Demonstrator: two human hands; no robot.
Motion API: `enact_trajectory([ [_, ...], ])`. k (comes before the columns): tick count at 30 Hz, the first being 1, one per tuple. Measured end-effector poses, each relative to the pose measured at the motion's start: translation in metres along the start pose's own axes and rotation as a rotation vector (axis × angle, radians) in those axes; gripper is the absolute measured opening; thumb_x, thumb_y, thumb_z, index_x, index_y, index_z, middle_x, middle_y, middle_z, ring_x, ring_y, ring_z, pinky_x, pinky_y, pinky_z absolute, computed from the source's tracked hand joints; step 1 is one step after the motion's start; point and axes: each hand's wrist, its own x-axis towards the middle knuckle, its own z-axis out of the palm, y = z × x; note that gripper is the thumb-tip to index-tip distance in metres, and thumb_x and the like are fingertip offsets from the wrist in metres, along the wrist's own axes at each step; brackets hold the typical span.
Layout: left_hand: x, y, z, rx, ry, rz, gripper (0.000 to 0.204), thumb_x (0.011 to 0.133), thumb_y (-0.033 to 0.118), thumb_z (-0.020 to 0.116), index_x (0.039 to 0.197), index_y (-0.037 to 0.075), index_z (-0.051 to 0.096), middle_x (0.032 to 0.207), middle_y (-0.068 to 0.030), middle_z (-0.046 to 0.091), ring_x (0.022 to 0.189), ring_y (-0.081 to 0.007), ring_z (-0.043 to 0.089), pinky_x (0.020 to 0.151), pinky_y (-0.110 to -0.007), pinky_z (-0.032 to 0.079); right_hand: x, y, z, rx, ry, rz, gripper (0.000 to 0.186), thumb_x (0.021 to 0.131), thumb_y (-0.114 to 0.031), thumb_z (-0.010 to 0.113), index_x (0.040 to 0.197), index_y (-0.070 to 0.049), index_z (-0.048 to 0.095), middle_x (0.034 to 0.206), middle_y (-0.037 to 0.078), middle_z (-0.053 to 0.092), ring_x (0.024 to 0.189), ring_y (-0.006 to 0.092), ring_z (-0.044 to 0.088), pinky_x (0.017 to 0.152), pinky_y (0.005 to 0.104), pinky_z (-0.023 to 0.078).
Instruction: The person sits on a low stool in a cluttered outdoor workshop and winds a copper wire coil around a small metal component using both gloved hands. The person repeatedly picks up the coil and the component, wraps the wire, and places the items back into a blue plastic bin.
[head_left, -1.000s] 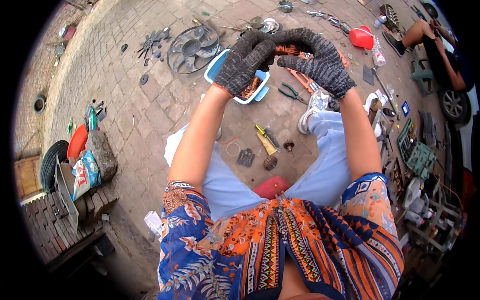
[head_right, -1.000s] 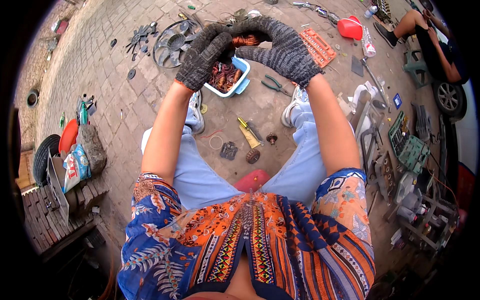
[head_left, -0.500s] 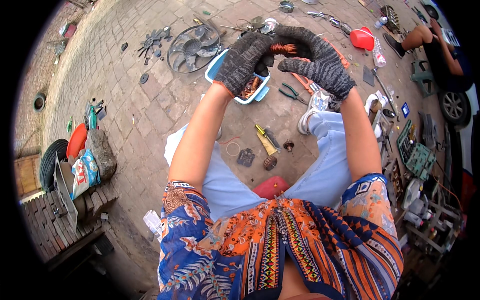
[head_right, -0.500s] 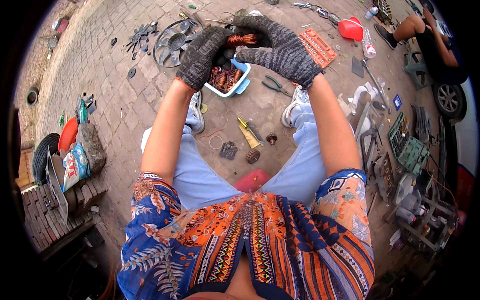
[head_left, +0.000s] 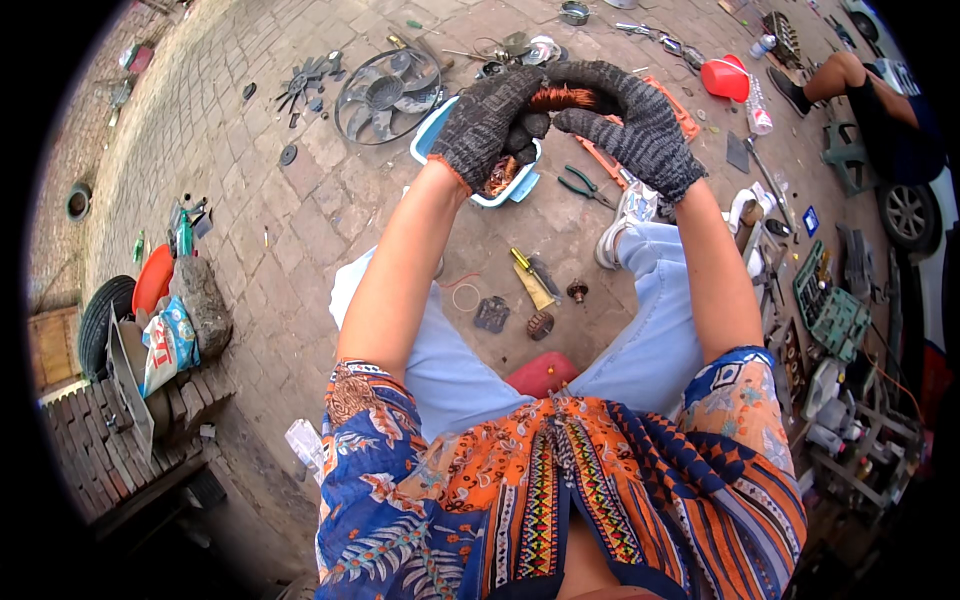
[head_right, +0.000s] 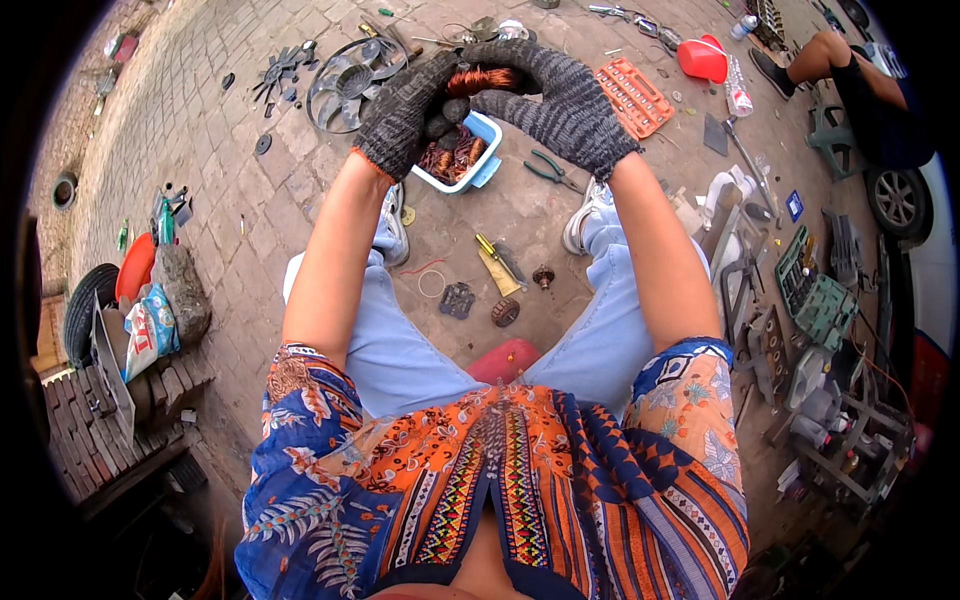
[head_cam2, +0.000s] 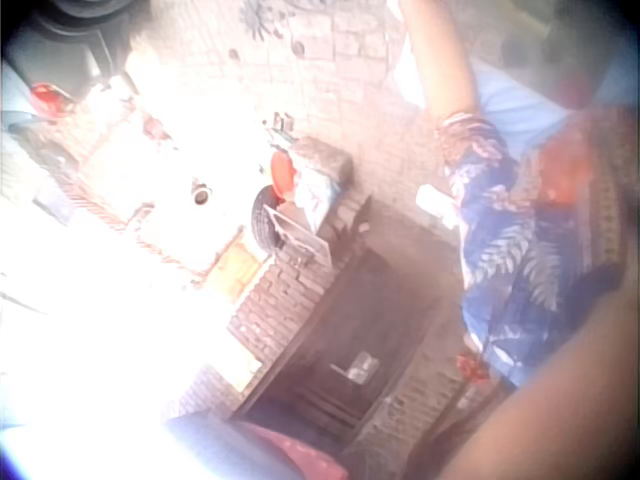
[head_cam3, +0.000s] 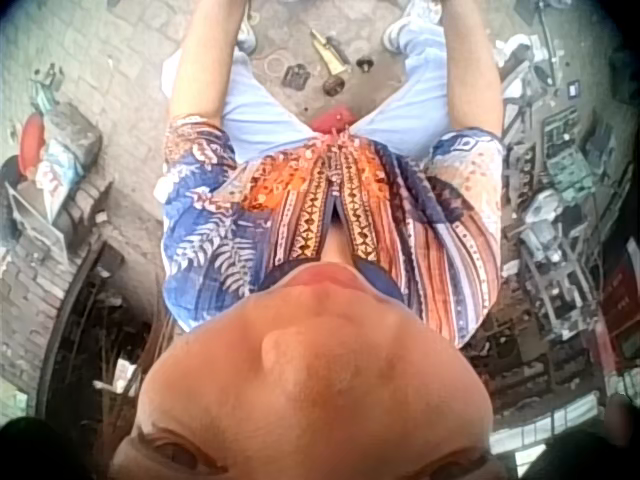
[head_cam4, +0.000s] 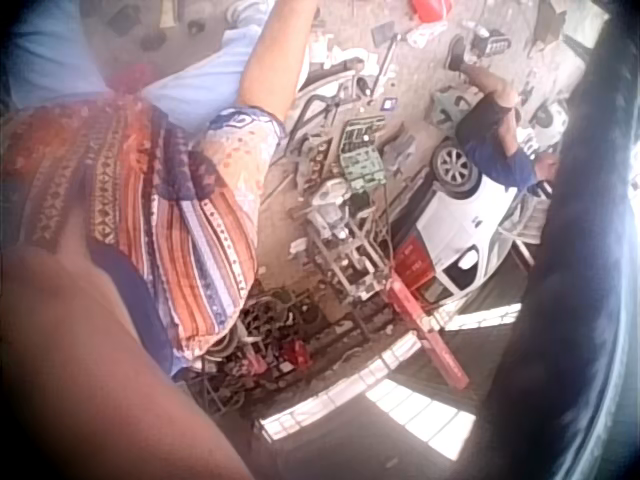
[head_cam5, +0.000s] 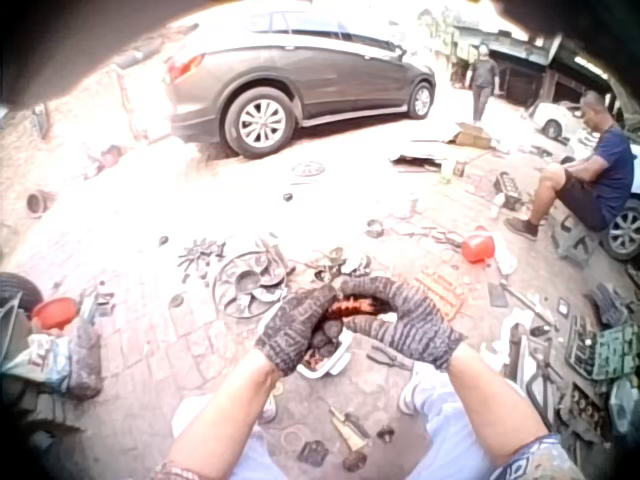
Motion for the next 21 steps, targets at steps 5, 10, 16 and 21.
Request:
enact_trajectory([
  [5,-0.0002,0.0009,-0.0025,-0.01,-0.012,-0.049,0.025,0.091,0.029,0.051,0.101,0.007,0.057,0.078,-0.0053,0.058,0.062,-0.0106,0.054,0.053,-0.025,0.045,-0.0006,-0.002,0.0012,-0.03,0.022,0.015,0.049,0.073,-0.023,0.075,0.115,-0.004,0.057,0.105,0.011,0.064,0.096,0.0193,0.06,0.088,0.0317,0.046],
  [10,-0.0013,0.0046,-0.0065,0.296,-0.056,0.103,0.026,0.092,0.021,0.05,0.112,0.005,0.056,0.1,-0.0092,0.061,0.082,-0.0135,0.062,0.069,-0.025,0.053,-0.0009,0.0012,0.0039,0.092,0.009,0.028,0.053,0.075,-0.012,0.072,0.123,-0.006,0.05,0.116,0.009,0.057,0.105,0.0173,0.055,0.091,0.0316,0.046],
  [16,0.0019,0.003,-0.0025,0.164,-0.063,0.324,0.026,0.09,0.016,0.053,0.111,0.001,0.055,0.099,-0.01,0.061,0.08,-0.0155,0.062,0.072,-0.026,0.051,0.004,0.0039,0.0046,0.628,-0.004,0.078,0.055,0.077,-0.008,0.07,0.126,-0.005,0.045,0.118,0.009,0.054,0.108,0.0177,0.054,0.094,0.0307,0.046],
  [21,0.0037,0.0029,-0.0047,0.341,-0.083,0.457,0.03,0.083,0.013,0.063,0.11,0.001,0.055,0.099,-0.0094,0.061,0.085,-0.015,0.06,0.075,-0.028,0.05,0.0025,0.0071,0.0049,0.574,0.023,0.095,0.052,0.077,-0.01,0.071,0.123,-0.005,0.048,0.117,0.008,0.055,0.107,0.0165,0.054,0.093,0.0298,0.047],
])
